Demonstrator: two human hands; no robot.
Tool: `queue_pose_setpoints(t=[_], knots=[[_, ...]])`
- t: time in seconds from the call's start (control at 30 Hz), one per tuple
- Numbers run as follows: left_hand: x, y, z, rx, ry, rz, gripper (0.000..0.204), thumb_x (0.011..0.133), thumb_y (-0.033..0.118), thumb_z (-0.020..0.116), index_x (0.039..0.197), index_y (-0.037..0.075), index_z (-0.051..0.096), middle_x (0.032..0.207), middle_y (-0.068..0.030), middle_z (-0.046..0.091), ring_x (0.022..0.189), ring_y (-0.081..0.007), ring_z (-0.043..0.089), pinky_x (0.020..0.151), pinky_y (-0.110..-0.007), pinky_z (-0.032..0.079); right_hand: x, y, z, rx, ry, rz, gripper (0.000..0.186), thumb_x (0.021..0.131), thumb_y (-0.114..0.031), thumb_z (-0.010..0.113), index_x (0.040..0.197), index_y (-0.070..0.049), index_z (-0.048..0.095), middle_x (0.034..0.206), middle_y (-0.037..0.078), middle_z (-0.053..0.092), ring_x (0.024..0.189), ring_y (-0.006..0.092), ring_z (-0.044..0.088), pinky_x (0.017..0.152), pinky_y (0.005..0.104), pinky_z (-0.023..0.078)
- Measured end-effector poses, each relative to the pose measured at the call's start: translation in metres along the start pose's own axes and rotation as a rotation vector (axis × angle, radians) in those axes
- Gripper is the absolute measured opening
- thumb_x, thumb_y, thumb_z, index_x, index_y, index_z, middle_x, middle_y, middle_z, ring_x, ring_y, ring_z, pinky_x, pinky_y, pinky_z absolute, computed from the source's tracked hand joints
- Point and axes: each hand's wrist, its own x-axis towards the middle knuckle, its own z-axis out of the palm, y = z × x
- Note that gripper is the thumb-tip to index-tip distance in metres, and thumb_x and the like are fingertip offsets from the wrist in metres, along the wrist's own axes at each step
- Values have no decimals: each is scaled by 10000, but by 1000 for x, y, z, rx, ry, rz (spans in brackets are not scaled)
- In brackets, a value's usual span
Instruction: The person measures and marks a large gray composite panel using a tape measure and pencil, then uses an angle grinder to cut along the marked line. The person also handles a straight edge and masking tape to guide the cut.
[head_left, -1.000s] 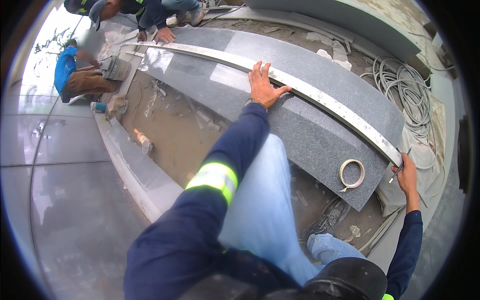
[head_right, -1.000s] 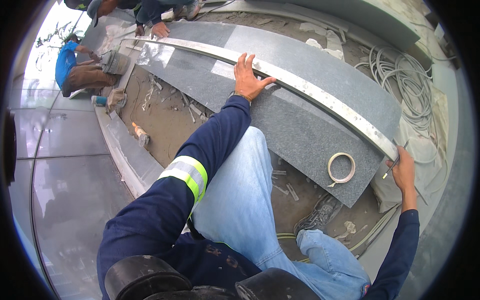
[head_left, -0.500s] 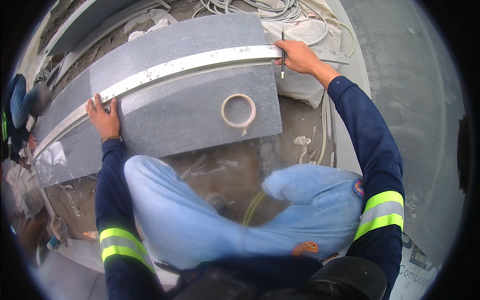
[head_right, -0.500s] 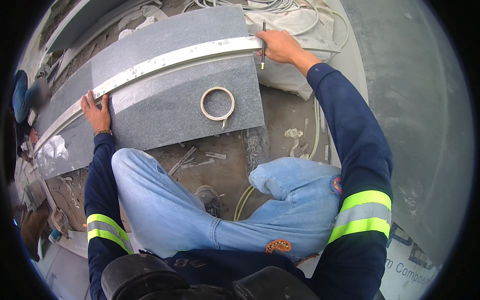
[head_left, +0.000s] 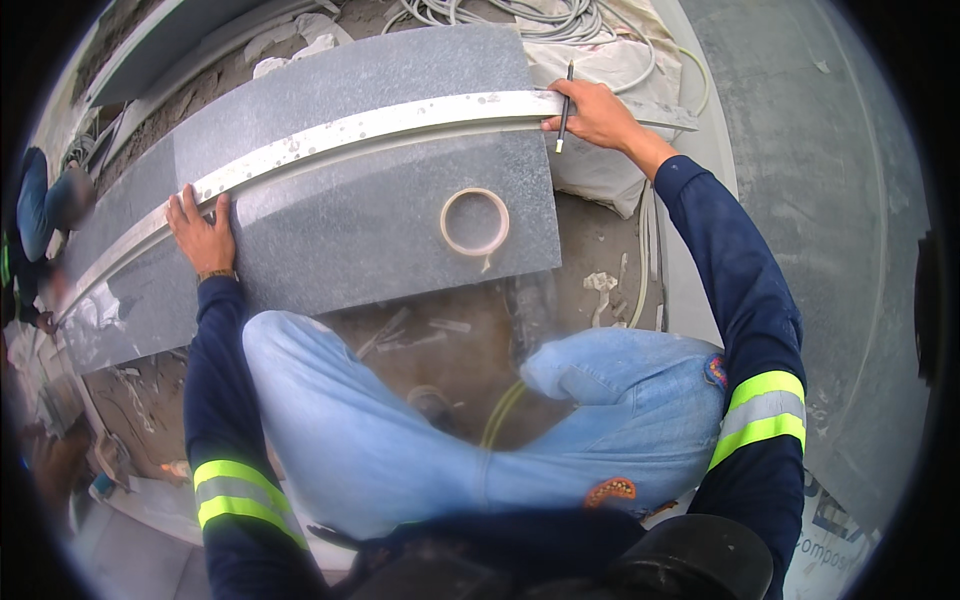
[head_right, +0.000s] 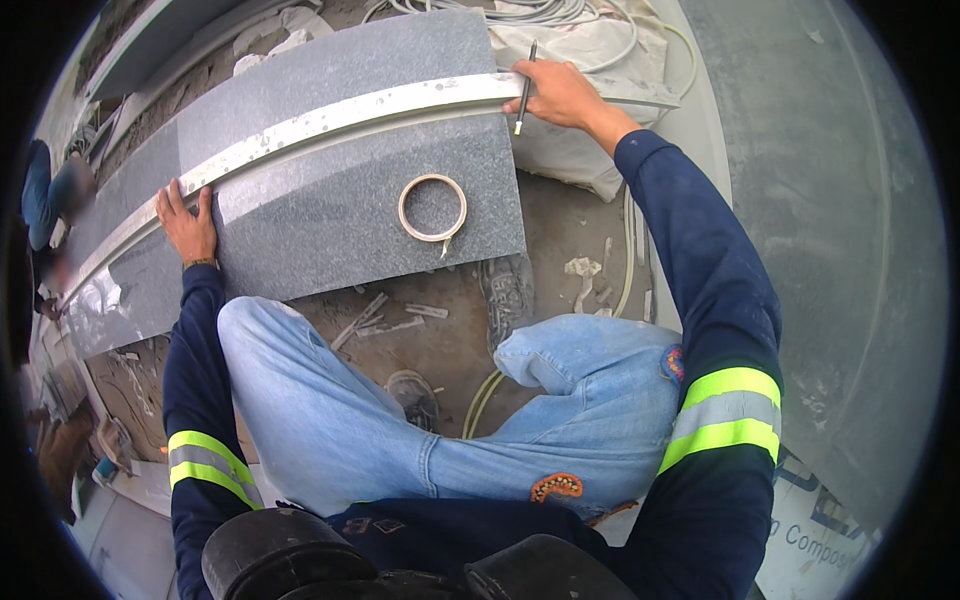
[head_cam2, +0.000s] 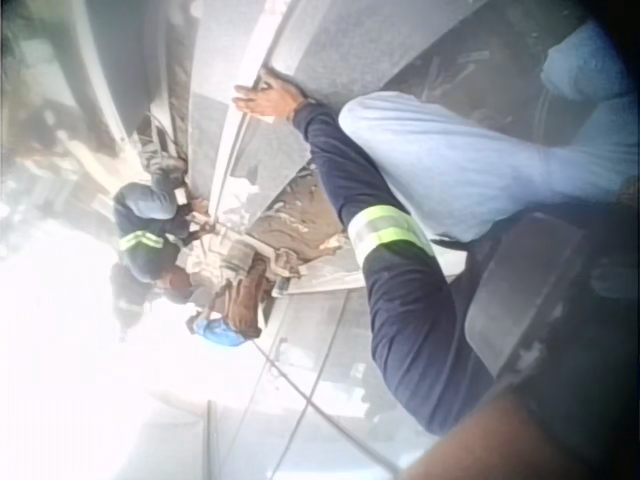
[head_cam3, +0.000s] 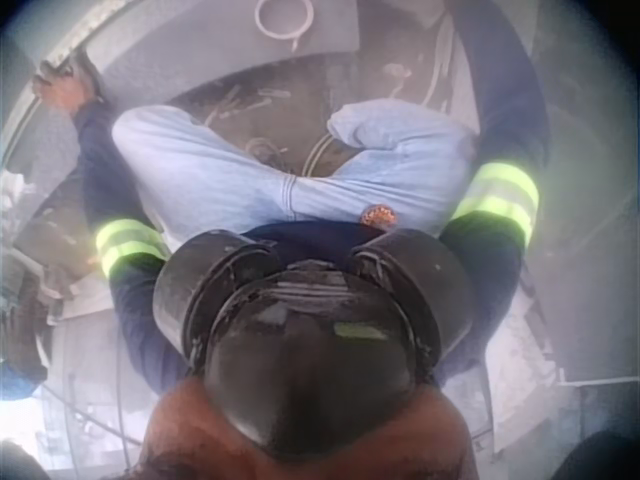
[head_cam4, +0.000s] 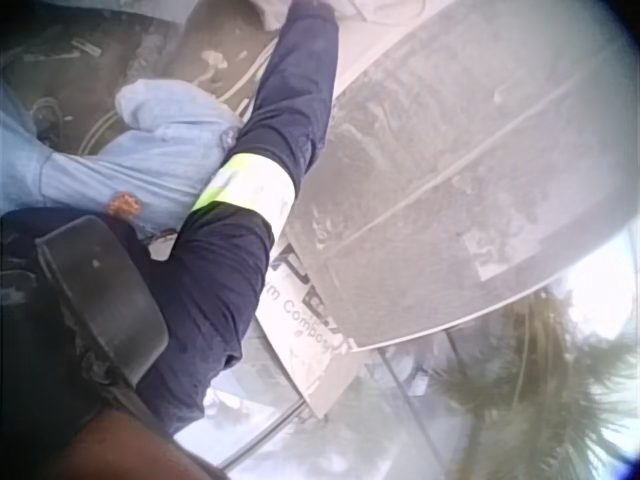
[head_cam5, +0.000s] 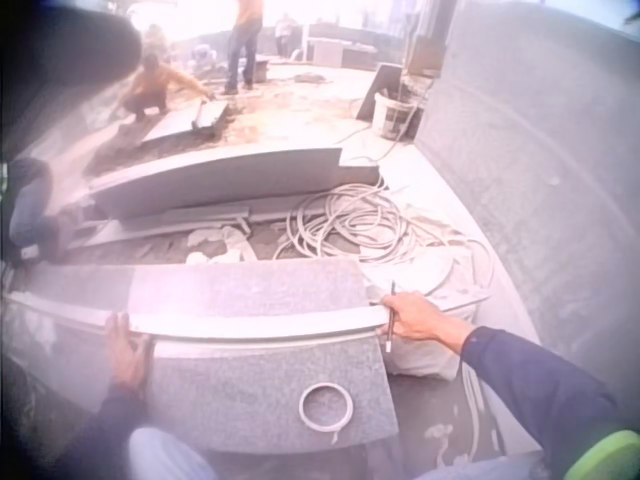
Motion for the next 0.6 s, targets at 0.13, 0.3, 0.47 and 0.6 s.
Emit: queue_pose_setpoints(t=[0.13,0.3,0.47,0.6], knots=[[0,1,-2,-14,16,22,723,920,580,618,1465,130,465,1538,-252,356,1457,-438,275,1185,-528,256,-1,1,3,-45,21,-1,704,796,-594,733,1273,-90,613,1129,170,683,1091,370,622,944,482,429],[1,3,-2,-39,23,25,715,912,568,638,1452,127,480,1525,-250,375,1446,-438,297,1181,-522,266,-6,1,4,-44,43,-18,701,795,-600,731,1256,-81,625,1091,165,686,1054,372,625,936,478,426],[3,9,0,-20,13,21,733,897,581,648,1450,129,482,1527,-246,377,1442,-436,305,1179,-520,270,-7,5,0,-20,51,-24,687,797,-582,740,1243,-72,632,1069,176,685,1041,374,626,951,474,415],[-1,5,-3,7,18,8,761,881,604,652,1456,136,479,1524,-235,377,1448,-434,291,1187,-521,264,1,4,3,-6,68,-51,661,801,-551,750,1233,-63,635,1050,183,685,1038,379,623,954,471,412]])
